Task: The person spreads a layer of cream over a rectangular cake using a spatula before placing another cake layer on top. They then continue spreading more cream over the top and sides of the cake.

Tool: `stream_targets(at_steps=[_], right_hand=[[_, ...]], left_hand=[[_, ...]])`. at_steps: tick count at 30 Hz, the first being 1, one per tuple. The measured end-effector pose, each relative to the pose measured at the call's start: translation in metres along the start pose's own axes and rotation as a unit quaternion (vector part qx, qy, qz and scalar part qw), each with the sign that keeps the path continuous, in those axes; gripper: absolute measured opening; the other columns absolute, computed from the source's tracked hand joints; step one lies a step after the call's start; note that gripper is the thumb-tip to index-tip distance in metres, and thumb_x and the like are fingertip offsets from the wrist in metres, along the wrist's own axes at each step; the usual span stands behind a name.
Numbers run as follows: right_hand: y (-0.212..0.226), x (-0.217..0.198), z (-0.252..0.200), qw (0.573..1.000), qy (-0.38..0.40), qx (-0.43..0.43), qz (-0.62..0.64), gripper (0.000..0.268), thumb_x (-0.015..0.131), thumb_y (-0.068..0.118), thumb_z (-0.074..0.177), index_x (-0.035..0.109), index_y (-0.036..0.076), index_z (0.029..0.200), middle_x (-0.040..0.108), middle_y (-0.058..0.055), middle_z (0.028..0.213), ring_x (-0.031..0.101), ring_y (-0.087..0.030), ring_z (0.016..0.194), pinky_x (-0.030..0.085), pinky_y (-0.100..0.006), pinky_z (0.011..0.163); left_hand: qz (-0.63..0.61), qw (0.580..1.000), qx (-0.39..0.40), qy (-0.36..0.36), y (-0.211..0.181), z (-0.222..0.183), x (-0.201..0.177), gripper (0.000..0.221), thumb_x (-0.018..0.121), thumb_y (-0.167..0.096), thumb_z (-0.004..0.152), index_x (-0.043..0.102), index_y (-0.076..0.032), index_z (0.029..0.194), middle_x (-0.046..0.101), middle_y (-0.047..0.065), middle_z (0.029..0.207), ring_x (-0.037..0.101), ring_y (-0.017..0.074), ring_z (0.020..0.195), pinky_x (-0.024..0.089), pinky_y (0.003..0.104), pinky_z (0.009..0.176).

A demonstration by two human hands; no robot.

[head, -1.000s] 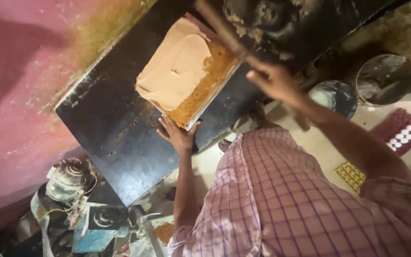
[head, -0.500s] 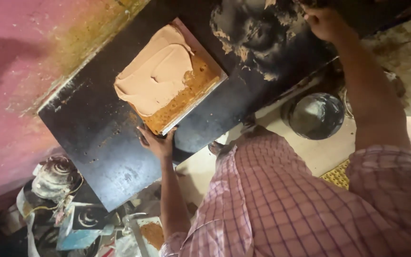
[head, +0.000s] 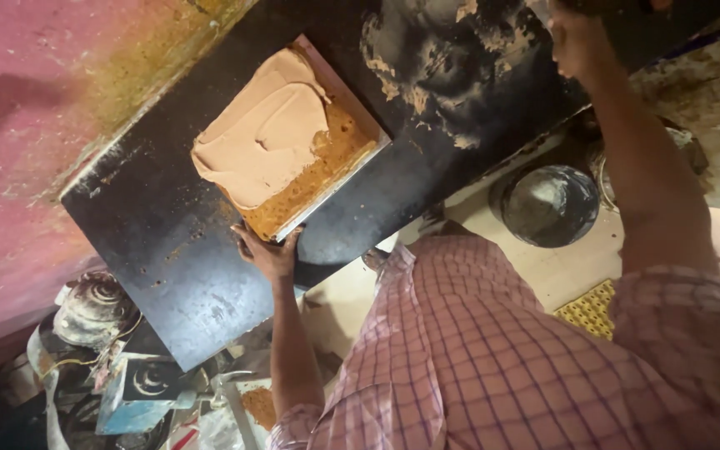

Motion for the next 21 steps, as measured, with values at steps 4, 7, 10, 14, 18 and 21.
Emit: stream_targets(at_steps=[4, 7, 10, 14, 18, 21], right_hand=[[0.027, 0.005, -0.026, 0.952, 0.1, 0.251, 0.141, 0.052, 0.056, 0.026, 0.114, 0.042, 0.029, 0.164, 0.065, -0.011, 0.08, 0.051, -0.014, 0.056, 0.045, -0.032, 0.049], [0.067, 0.009, -0.075, 0.947, 0.136, 0.227, 0.183, 0.05, 0.055, 0.028, 0.113, 0.045, 0.028, 0.162, 0.061, -0.006, 0.076, 0.053, -0.009, 0.055, 0.044, -0.027, 0.047], [0.117, 0.016, -0.129, 0.914, 0.16, 0.194, 0.319, 0.051, 0.052, 0.023, 0.112, 0.048, 0.027, 0.162, 0.055, -0.001, 0.071, 0.046, -0.008, 0.052, 0.038, -0.025, 0.045], [0.193, 0.017, -0.155, 0.927, 0.228, 0.129, 0.27, 0.05, 0.049, 0.018, 0.109, 0.046, 0.028, 0.158, 0.064, -0.001, 0.075, 0.053, -0.007, 0.054, 0.049, -0.025, 0.049], [0.268, 0.028, -0.146, 0.959, 0.119, -0.237, 0.097, 0.045, 0.061, 0.013, 0.107, 0.058, 0.024, 0.151, 0.066, -0.006, 0.093, 0.059, -0.014, 0.073, 0.051, -0.033, 0.065], [0.299, 0.05, -0.134, 0.925, -0.009, -0.358, -0.124, 0.04, 0.067, 0.014, 0.105, 0.069, 0.032, 0.141, 0.065, -0.007, 0.097, 0.064, -0.018, 0.078, 0.055, -0.033, 0.068]], left_hand=[[-0.011, 1.0, 0.015, -0.01, -0.006, -0.001, -0.003, 0.142, 0.079, -0.078, 0.072, 0.011, 0.006, 0.163, 0.021, 0.027, 0.171, 0.019, 0.033, 0.161, 0.012, 0.053, 0.128], [0.007, 1.0, 0.013, -0.009, -0.009, 0.0, -0.005, 0.143, 0.079, -0.079, 0.07, 0.01, 0.004, 0.163, 0.025, 0.025, 0.171, 0.022, 0.0317, 0.161, 0.012, 0.052, 0.129], [-0.046, 0.999, 0.017, -0.023, -0.016, -0.004, -0.007, 0.148, 0.08, -0.079, 0.072, 0.002, 0.01, 0.162, 0.031, 0.022, 0.169, 0.023, 0.0314, 0.161, 0.011, 0.053, 0.129], [-0.062, 0.998, 0.02, -0.016, -0.019, -0.002, -0.012, 0.148, 0.083, -0.076, 0.072, 0.002, 0.01, 0.161, 0.033, 0.021, 0.169, 0.023, 0.0322, 0.16, 0.01, 0.053, 0.127], [-0.036, 0.999, 0.02, -0.001, -0.016, -0.002, -0.012, 0.143, 0.084, -0.075, 0.074, 0.006, 0.007, 0.161, 0.03, 0.022, 0.169, 0.021, 0.0341, 0.16, 0.01, 0.052, 0.127], [-0.076, 0.996, 0.04, -0.019, -0.014, -0.005, -0.016, 0.141, 0.086, -0.069, 0.076, 0.004, 0.007, 0.161, 0.033, 0.022, 0.168, 0.026, 0.0331, 0.158, 0.012, 0.051, 0.128]])
Point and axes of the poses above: each hand's wrist, its own z-axis towards the middle knuckle, its own x-axis out of the palm, y = z × x, the point moved 3 cm from there along z, towards the middle knuckle
